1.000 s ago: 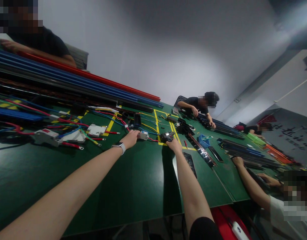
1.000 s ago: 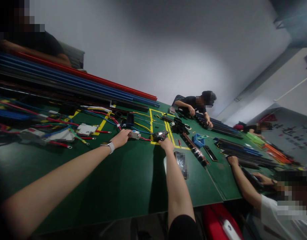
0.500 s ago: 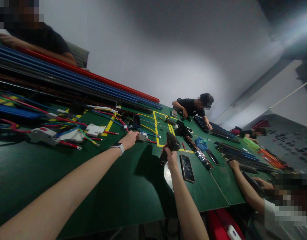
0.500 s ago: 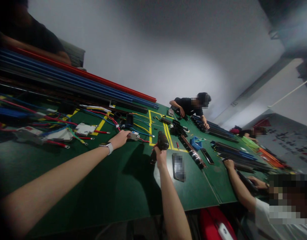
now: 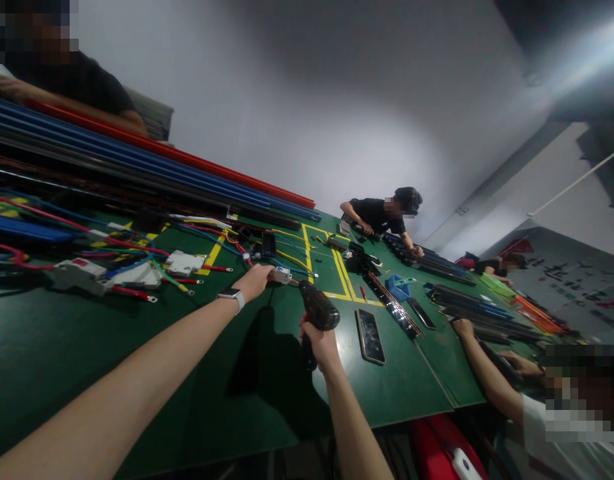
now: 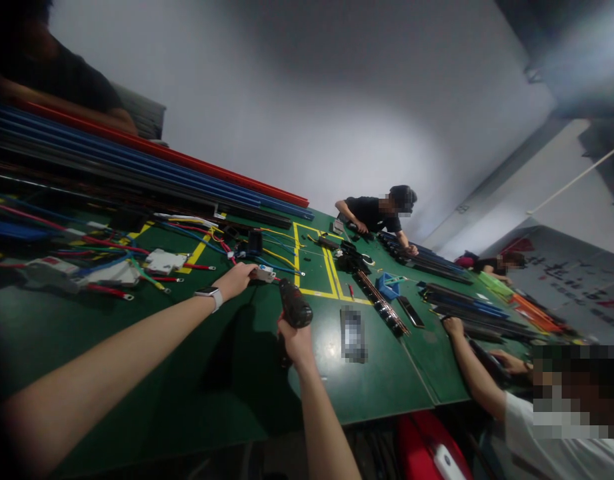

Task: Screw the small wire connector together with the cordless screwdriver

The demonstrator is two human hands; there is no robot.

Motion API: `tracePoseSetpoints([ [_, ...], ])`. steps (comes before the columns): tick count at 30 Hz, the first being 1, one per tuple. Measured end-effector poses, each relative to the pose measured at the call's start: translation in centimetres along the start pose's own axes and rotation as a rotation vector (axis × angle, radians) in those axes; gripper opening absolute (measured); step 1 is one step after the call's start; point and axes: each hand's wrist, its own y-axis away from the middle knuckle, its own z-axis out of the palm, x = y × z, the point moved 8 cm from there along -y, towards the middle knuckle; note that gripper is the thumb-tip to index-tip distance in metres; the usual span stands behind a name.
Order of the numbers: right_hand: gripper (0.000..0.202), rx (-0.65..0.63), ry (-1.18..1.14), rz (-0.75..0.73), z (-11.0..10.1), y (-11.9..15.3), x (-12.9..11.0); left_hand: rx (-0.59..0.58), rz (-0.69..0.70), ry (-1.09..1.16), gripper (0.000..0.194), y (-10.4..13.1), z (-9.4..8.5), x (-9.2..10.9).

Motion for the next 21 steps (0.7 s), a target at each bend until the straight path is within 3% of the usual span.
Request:
tracePoseSetpoints([
  [12, 0.016, 0.050, 0.108, -0.070, 0.7, 1.1, -1.1, -0.017, -0.053, 0.002, 0.044, -0.1, 0.1, -0.3],
  [21, 0.018, 0.040, 0.091, -0.073, 0.7, 0.9, -0.8, 0.002, -0.055, 0.012, 0.043, 0.7, -2.2, 2.0],
])
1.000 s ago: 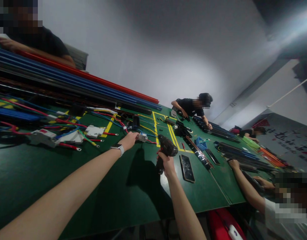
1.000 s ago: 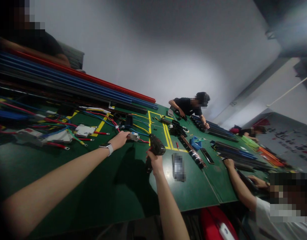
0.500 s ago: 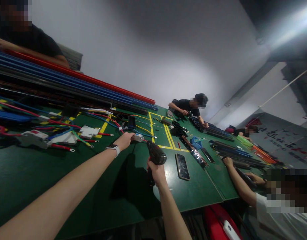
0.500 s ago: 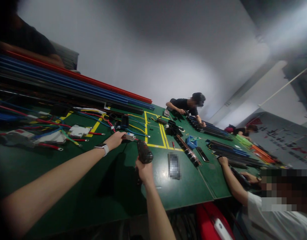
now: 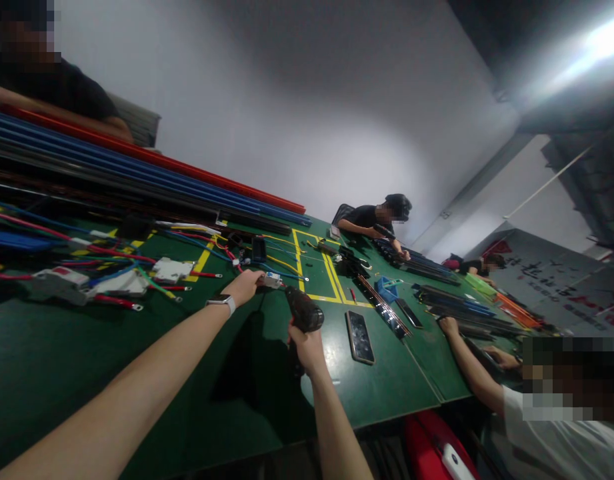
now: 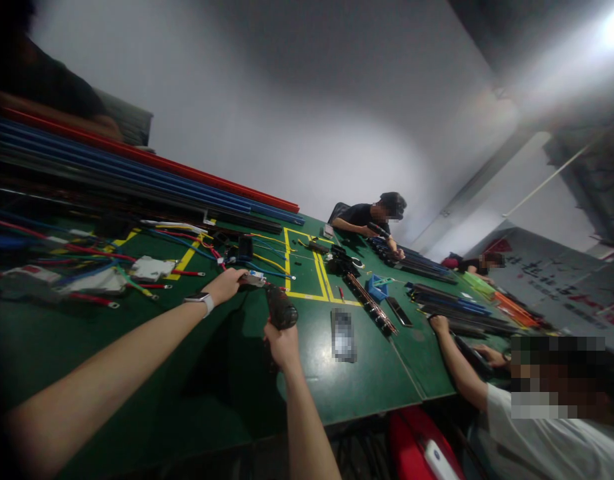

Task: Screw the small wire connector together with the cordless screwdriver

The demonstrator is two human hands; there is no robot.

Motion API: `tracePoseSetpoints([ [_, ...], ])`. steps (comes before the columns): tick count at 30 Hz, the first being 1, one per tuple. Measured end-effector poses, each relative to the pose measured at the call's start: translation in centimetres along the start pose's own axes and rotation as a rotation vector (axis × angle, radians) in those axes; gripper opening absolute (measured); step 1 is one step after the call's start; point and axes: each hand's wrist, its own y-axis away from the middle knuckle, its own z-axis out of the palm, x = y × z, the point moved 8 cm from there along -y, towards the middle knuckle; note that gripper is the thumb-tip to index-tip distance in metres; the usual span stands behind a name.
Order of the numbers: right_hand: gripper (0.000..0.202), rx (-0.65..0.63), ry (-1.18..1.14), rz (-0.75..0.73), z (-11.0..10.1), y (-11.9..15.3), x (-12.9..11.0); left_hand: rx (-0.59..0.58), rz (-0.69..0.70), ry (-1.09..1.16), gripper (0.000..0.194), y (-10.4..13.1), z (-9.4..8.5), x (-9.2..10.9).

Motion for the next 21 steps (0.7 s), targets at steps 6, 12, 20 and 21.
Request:
tracePoseSetpoints([
  [6, 0.015, -0.013, 0.039, -0.030, 0.1, 0.0, -0.1, -0.006, -0.005, 0.005, 0.046, -0.3, 0.6, -0.7],
  [12, 0.014, -0.020, 0.081, -0.086, 0.9, 0.1, -0.5, -0.021, 0.015, -0.011, 0.047, -1.0, 2.2, -2.3],
  [20, 0.012, -0.001, 0.159, -0.054, 1.0, 0.2, -0.4, -0.009, 0.029, 0.004, 0.039, -1.1, 2.4, -2.6],
  [21, 0.013, -0.002, 0.166, -0.054, 1.0, 0.2, -0.4, -0.012, 0.034, 0.005, 0.038, -1.1, 2.4, -2.6],
])
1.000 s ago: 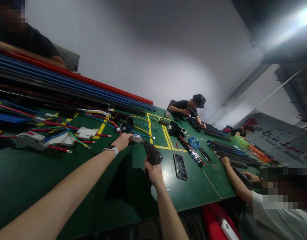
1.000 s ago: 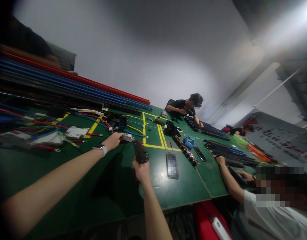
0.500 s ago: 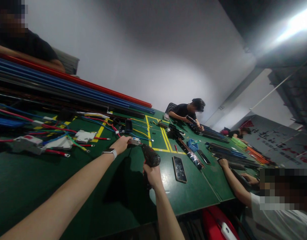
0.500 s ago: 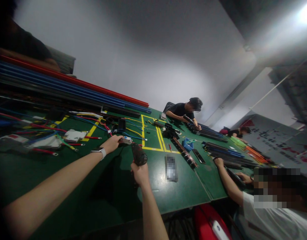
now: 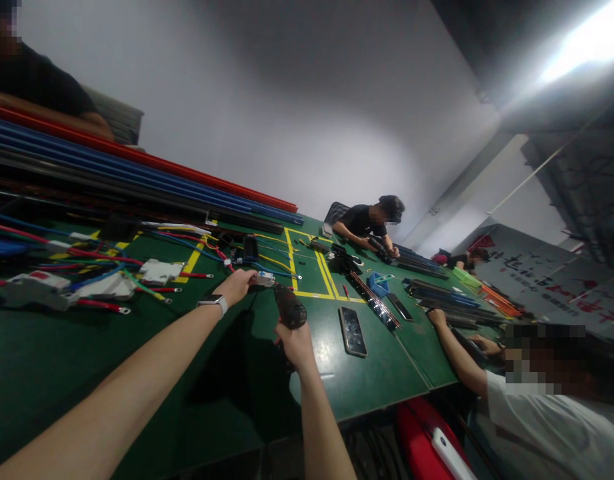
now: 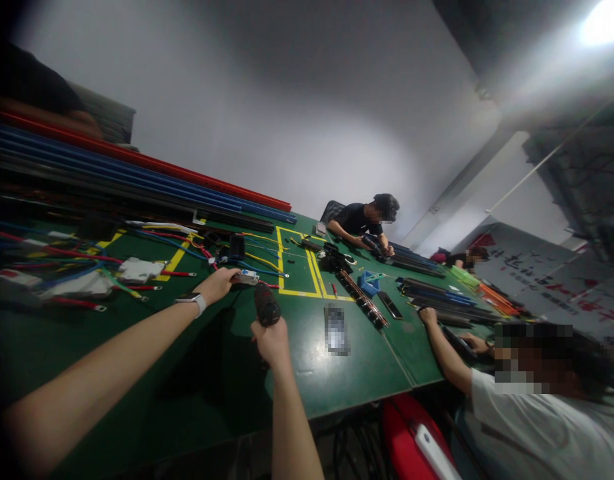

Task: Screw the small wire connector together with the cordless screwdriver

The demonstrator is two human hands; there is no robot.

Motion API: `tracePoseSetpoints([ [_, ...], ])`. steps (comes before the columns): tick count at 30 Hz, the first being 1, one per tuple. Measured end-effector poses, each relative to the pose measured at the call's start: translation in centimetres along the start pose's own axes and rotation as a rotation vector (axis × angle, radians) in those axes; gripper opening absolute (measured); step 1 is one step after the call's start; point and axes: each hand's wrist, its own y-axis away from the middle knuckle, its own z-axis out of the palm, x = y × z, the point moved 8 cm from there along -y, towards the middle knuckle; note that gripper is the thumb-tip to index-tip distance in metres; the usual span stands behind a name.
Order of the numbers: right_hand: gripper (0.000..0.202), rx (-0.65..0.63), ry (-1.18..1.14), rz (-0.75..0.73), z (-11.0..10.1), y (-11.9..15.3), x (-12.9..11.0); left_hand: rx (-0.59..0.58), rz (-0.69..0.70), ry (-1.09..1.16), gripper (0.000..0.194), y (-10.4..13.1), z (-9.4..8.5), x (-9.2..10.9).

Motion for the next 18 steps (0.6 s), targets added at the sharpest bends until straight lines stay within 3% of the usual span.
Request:
tracePoseSetpoints([
  [18, 0.009, 0.000, -0.017, 0.001, 0.28, 0.20, -0.22, 0.003, -0.029, -0.015, 0.035, -0.01, 0.23, -0.27],
])
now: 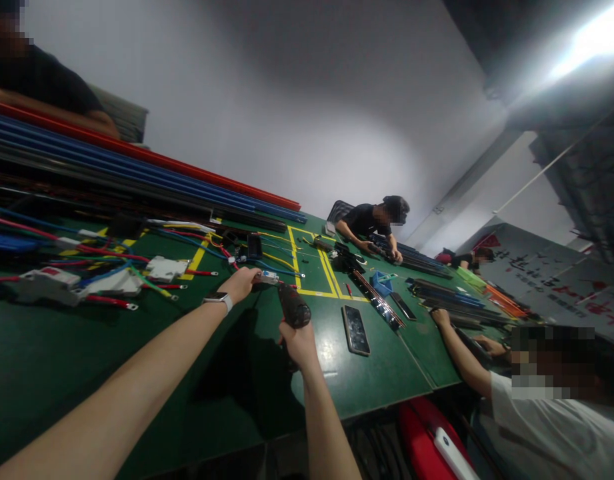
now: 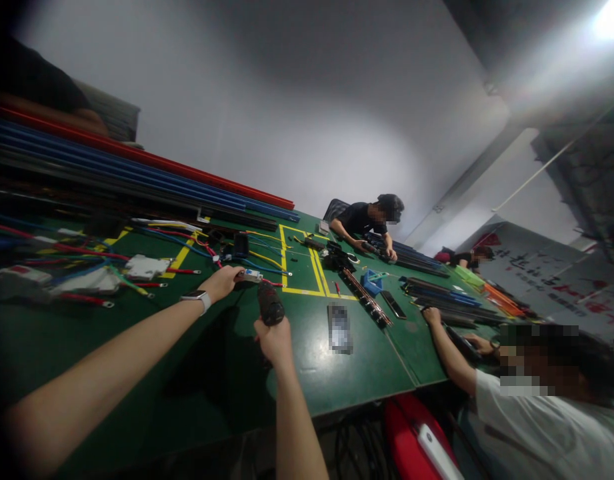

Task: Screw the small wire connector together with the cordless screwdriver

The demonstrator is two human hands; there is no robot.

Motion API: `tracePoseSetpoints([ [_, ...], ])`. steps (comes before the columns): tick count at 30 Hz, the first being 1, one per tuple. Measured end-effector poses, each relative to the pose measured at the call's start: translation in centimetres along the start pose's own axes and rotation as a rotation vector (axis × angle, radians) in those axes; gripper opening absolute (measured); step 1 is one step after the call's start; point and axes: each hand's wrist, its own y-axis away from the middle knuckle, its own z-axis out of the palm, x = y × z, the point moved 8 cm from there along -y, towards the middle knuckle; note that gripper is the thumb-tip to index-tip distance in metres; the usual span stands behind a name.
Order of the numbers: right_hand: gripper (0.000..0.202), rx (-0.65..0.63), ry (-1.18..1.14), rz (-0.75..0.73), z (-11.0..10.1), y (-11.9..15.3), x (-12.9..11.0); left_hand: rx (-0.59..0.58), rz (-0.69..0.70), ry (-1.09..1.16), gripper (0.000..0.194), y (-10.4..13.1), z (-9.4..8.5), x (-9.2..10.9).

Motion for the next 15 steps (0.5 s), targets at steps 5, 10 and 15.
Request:
tracePoseSetpoints([
  [5, 0.010, 0.017, 0.018, 0.002, -0.01, 0.17, 0.07, 0.001, 0.011, 0.000, 0.035, 0.05, 0.03, -0.01],
  [10, 0.007, 0.027, 0.068, 0.008, 0.09, 0.37, 0.29, 0.001, 0.011, -0.002, 0.034, 0.01, 0.04, -0.06],
  [15, 0.010, 0.014, 0.058, -0.011, 0.22, 0.30, 0.30, 0.004, 0.013, -0.009, 0.032, -0.02, 0.19, -0.16],
])
